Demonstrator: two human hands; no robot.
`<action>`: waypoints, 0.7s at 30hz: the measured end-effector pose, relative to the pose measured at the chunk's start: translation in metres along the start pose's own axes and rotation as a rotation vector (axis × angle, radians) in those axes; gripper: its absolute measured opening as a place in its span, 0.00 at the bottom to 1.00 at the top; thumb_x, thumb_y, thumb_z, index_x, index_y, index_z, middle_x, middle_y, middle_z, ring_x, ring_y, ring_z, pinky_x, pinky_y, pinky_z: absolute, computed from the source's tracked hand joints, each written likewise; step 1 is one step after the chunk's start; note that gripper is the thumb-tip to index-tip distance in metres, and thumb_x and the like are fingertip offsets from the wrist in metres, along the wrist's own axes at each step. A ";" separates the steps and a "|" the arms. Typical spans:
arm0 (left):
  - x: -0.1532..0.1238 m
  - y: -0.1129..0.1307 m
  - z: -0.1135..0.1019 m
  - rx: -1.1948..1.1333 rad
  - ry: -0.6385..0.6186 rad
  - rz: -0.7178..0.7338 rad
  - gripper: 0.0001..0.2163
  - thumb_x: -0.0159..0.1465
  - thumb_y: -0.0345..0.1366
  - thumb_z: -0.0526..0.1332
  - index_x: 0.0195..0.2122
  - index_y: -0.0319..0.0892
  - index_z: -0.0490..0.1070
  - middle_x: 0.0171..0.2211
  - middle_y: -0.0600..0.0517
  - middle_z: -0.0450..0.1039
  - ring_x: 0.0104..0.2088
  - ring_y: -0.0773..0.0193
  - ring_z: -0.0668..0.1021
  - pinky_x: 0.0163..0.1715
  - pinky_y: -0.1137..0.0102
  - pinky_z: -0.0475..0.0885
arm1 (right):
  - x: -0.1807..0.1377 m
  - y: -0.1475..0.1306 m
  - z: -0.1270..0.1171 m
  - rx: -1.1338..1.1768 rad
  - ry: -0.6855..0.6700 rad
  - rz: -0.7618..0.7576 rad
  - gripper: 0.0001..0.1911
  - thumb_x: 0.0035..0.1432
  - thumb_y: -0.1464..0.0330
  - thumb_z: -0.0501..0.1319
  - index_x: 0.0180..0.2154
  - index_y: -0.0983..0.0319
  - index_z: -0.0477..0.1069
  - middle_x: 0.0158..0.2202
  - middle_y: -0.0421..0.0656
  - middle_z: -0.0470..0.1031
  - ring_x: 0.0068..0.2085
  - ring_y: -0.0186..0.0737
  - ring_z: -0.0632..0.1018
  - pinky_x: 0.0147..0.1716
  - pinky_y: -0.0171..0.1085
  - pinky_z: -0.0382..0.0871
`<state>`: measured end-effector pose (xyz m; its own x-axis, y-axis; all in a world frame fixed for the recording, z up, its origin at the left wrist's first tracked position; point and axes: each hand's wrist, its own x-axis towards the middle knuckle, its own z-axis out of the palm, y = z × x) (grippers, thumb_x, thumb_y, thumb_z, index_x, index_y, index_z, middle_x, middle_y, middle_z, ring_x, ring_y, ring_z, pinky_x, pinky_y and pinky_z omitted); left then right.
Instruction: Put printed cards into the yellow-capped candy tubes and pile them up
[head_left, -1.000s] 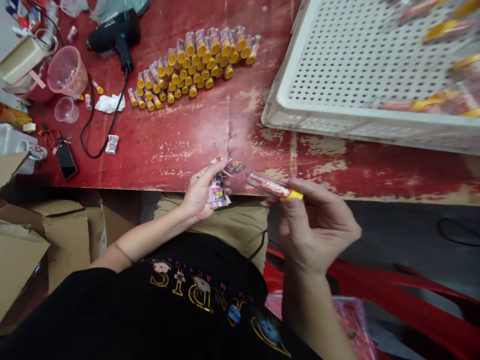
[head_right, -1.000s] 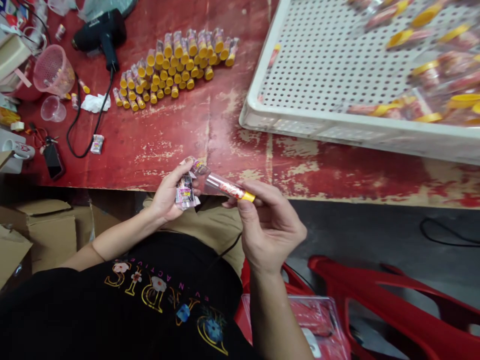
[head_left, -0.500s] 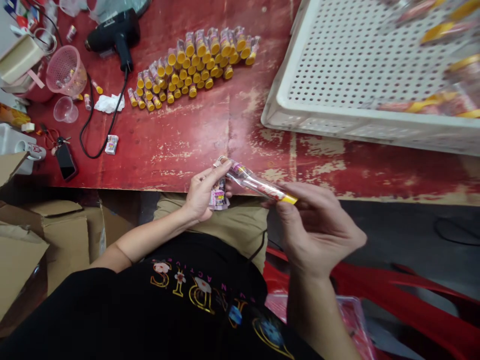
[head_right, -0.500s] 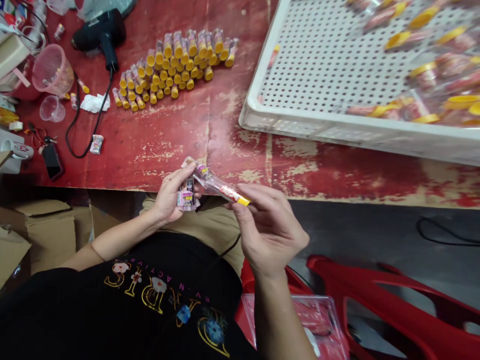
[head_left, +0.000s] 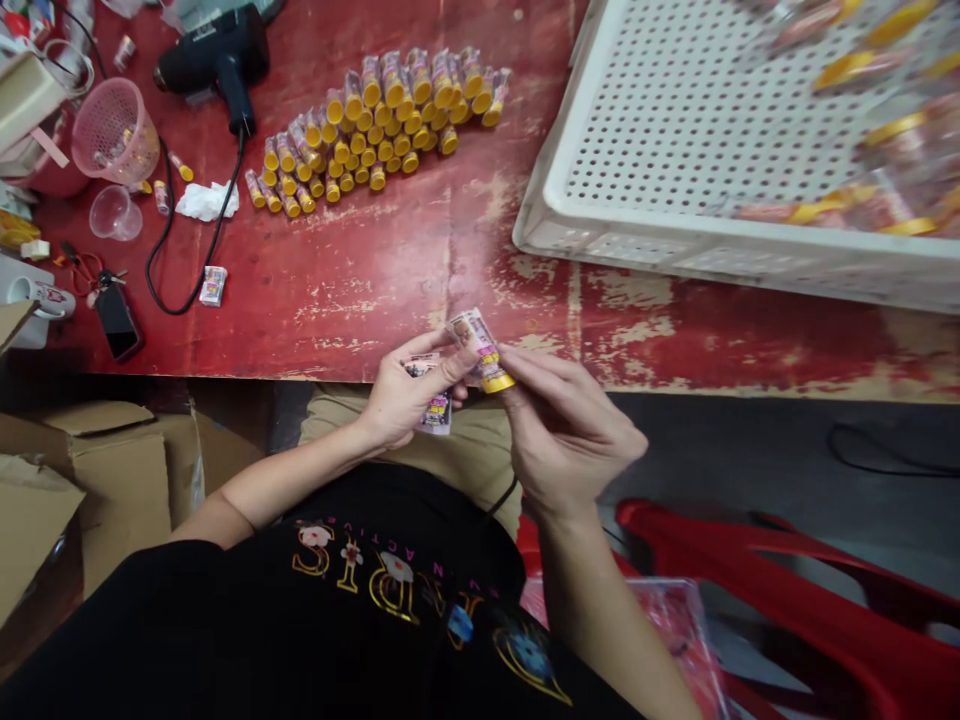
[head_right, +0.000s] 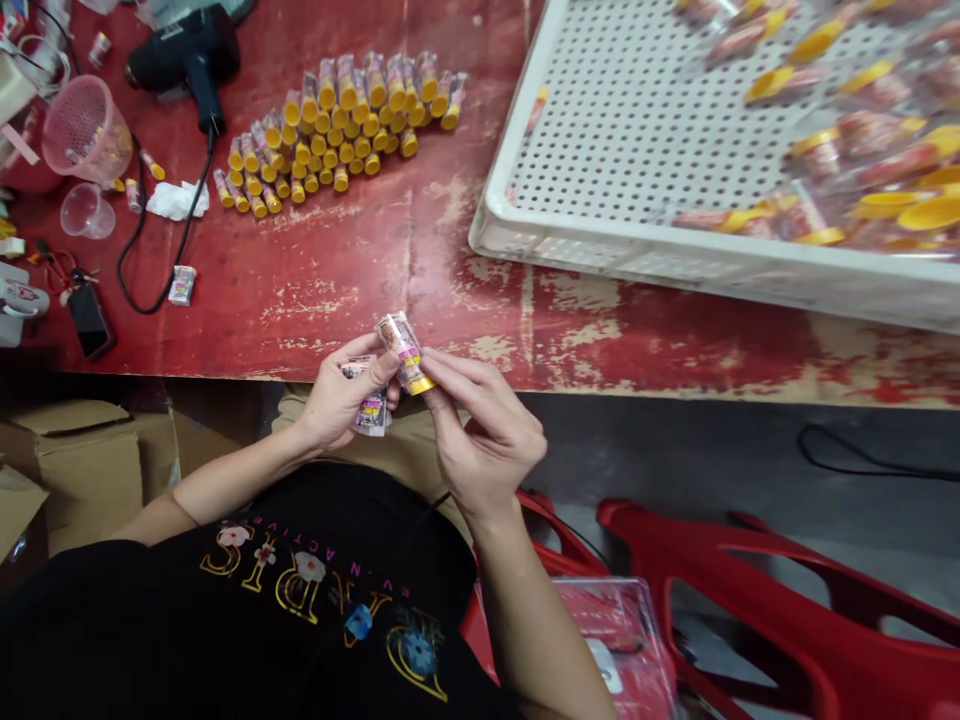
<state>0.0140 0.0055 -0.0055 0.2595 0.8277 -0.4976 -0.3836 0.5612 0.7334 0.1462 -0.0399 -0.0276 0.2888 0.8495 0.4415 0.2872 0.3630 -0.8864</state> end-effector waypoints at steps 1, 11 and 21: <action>0.000 0.000 0.000 -0.001 0.004 0.009 0.25 0.47 0.48 0.78 0.41 0.40 0.76 0.23 0.57 0.73 0.20 0.73 0.72 0.23 0.74 0.68 | 0.002 0.001 0.002 -0.003 0.020 -0.001 0.21 0.58 0.77 0.67 0.50 0.50 0.80 0.46 0.41 0.84 0.45 0.42 0.84 0.49 0.46 0.81; 0.022 0.007 -0.009 -0.096 0.052 0.046 0.24 0.47 0.46 0.78 0.40 0.40 0.75 0.24 0.57 0.73 0.20 0.74 0.72 0.23 0.76 0.68 | 0.022 0.011 0.025 0.046 0.038 0.084 0.17 0.56 0.76 0.69 0.44 0.51 0.83 0.42 0.40 0.85 0.43 0.41 0.84 0.48 0.46 0.79; 0.073 0.043 -0.033 -0.443 0.254 -0.129 0.05 0.65 0.26 0.62 0.41 0.36 0.75 0.33 0.50 0.80 0.24 0.71 0.77 0.27 0.73 0.74 | 0.210 0.141 0.140 0.044 0.173 0.224 0.11 0.58 0.66 0.65 0.43 0.60 0.81 0.43 0.44 0.83 0.43 0.43 0.84 0.44 0.47 0.83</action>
<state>-0.0125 0.0899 -0.0259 0.1275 0.6945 -0.7081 -0.7146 0.5594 0.4200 0.1190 0.2432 -0.0791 0.4932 0.8339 0.2479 0.1601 0.1931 -0.9680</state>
